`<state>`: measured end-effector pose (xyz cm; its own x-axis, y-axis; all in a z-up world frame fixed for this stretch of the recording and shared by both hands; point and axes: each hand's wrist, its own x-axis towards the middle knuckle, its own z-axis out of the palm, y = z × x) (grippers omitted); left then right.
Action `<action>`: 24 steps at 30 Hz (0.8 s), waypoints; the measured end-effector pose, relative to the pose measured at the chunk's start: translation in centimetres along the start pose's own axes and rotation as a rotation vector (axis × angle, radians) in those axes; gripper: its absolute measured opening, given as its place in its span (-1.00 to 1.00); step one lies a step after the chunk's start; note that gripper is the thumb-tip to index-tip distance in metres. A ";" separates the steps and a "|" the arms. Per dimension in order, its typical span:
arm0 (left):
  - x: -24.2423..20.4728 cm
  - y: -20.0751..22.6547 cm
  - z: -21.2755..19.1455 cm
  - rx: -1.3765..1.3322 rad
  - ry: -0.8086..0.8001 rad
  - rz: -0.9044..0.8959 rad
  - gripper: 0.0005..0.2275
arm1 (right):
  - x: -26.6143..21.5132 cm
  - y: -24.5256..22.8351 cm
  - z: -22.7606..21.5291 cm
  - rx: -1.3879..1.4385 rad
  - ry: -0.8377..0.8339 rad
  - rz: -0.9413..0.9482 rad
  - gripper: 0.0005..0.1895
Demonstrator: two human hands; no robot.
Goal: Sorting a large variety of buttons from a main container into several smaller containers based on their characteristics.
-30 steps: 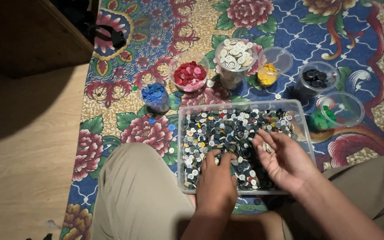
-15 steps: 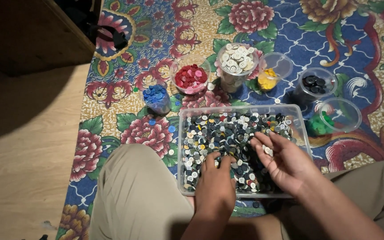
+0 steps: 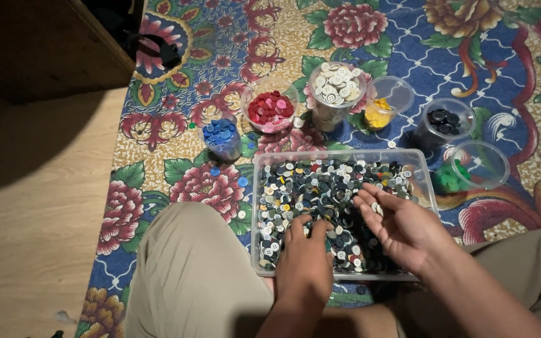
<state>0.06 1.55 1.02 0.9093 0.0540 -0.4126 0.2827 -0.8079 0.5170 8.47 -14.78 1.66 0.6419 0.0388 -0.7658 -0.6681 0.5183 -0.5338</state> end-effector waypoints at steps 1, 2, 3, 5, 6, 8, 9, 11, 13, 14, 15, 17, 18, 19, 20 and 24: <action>0.0 0.1 -0.1 -0.001 0.001 0.000 -0.53 | -0.2 -0.2 0.3 -0.002 -0.001 -0.001 -0.63; 0.0 0.1 -0.2 0.002 -0.013 -0.008 -0.52 | -0.5 -0.3 0.6 -0.002 0.016 -0.002 -0.59; 0.0 0.2 -0.3 0.006 -0.028 -0.017 -0.52 | -0.7 -0.4 0.9 -0.002 0.032 -0.003 -0.53; 0.1 -0.1 0.2 0.003 -0.002 -0.009 -0.53 | -0.9 -0.4 1.0 -0.016 0.025 -0.006 -0.51; 0.2 -0.3 0.4 0.001 0.023 0.000 -0.54 | -1.0 -0.4 1.1 -0.028 0.018 -0.010 -0.49; 0.1 -0.4 0.5 -0.001 0.028 0.015 -0.54 | -1.2 -0.5 1.2 -0.013 0.027 -0.010 -0.48; 0.1 -0.4 0.5 -0.003 0.033 0.029 -0.53 | -1.3 -0.6 1.3 0.002 0.035 -0.011 -0.48; 0.0 -0.2 0.2 -0.002 0.016 0.019 -0.53 | -0.7 -0.4 0.9 0.012 0.065 -0.020 -0.53; 0.1 -0.1 0.0 0.000 0.001 0.012 -0.52 | -0.2 -0.4 0.6 0.024 0.092 -0.032 -0.58; 0.1 -0.2 0.1 0.002 0.000 0.014 -0.53 | -0.1 -0.3 0.4 0.003 0.138 -0.072 -0.58; 0.1 -0.2 0.1 0.004 -0.001 0.016 -0.53 | 0.1 -0.2 0.2 -0.018 0.183 -0.112 -0.58; 0.0 -0.1 0.0 0.003 -0.003 0.010 -0.53 | 1.2 0.1 -0.7 -0.015 0.223 -0.147 -0.50; 0.0 -0.1 -0.1 0.003 -0.005 0.006 -0.53 | 1.8 0.2 -1.2 -0.009 0.262 -0.184 -0.41; 0.0 -0.2 0.0 0.003 -0.004 0.007 -0.53 | 1.4 0.2 -0.9 -0.010 0.262 -0.185 -0.41; 0.0 -0.2 0.2 0.003 0.007 0.019 -0.53 | 1.0 0.1 -0.6 0.003 0.231 -0.193 -0.40; 0.2 -0.3 0.4 0.030 0.020 0.026 -0.52 | 0.8 -0.4 0.5 -0.013 0.150 -0.200 -0.51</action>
<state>0.06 1.59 0.42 0.9221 0.0442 -0.3845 0.2501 -0.8262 0.5049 9.41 -14.52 1.42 0.6995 -0.1912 -0.6885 -0.5385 0.4923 -0.6838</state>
